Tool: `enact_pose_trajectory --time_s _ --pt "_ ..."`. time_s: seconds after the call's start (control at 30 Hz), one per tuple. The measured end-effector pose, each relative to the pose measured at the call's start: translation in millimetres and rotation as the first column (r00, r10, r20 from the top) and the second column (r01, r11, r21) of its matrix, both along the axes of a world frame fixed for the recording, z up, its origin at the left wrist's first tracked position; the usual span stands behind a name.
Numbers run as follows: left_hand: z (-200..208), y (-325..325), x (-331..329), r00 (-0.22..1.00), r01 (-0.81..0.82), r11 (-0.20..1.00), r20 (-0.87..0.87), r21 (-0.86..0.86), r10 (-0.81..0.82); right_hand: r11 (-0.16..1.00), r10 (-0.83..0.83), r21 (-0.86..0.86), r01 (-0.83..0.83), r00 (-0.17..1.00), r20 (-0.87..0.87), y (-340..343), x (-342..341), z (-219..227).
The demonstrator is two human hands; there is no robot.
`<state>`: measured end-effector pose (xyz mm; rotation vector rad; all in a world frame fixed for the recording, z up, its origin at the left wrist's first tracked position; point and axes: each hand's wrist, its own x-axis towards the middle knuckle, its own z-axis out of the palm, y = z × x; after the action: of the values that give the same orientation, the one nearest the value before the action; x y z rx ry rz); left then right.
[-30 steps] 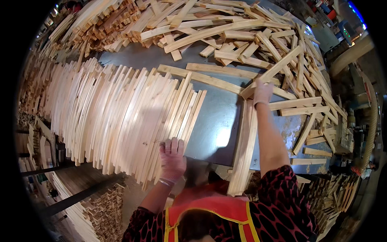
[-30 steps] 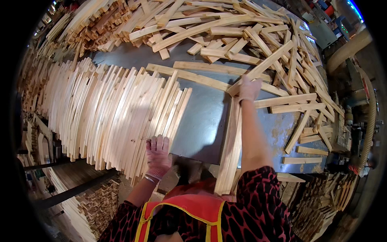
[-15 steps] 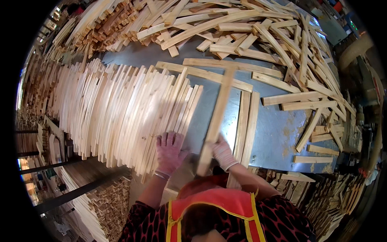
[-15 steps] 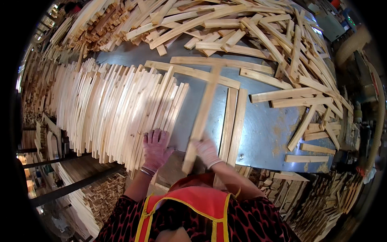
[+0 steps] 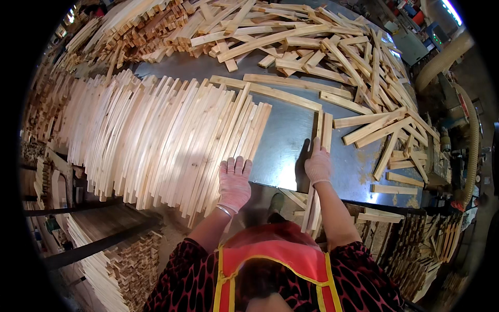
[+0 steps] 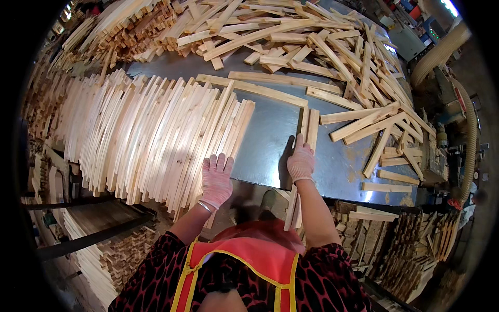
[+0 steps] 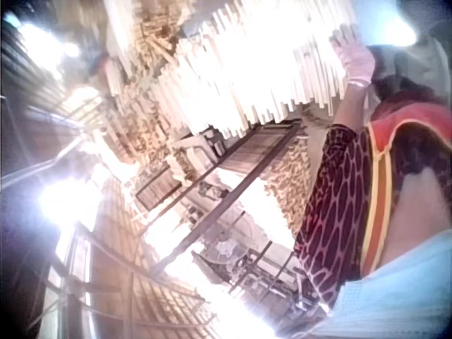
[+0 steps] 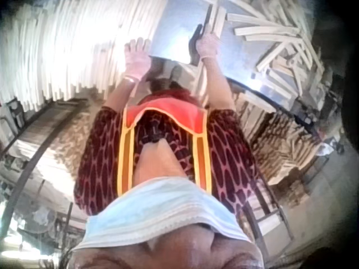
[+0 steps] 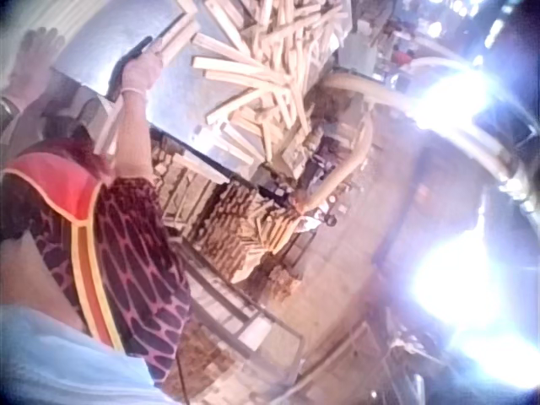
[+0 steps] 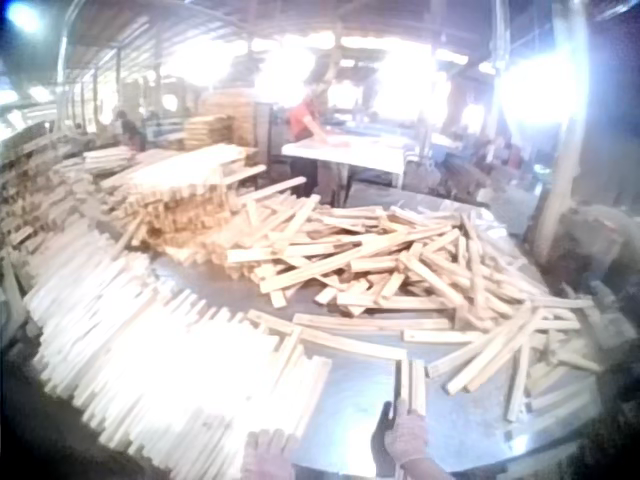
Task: The person sorts wooden planks on a metal table, picking them up from a disorganized pile and arranging them into a neat stack. They repeatedly gather planks with both hands and place them in an orderly fashion.
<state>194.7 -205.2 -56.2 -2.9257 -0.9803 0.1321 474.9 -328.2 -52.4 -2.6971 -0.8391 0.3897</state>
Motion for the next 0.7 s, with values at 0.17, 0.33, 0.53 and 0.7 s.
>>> enact_pose_trajectory --time_s 0.17,0.33,0.53,0.7 --pt "14 7 -2 0.998 -0.005 0.983 0.06 -0.183 0.016 0.948 0.06 0.317 0.009 0.976 -0.208 40 -72 -5" --pt "32 1 12 0.999 -0.006 0.993 0.046 -0.12 0.012 0.869 0.359 0.487 -0.092 0.794 -0.49 82 -78 -24" --pt "20 2 16 0.97 0.022 0.998 0.242 -0.051 -0.009 0.877 0.351 0.268 -0.4 0.912 0.213 153 88 -17" --pt "12 11 22 0.929 0.089 0.991 0.367 -0.102 -0.046 0.834 0.542 -0.209 -0.51 0.828 0.141 195 160 2"
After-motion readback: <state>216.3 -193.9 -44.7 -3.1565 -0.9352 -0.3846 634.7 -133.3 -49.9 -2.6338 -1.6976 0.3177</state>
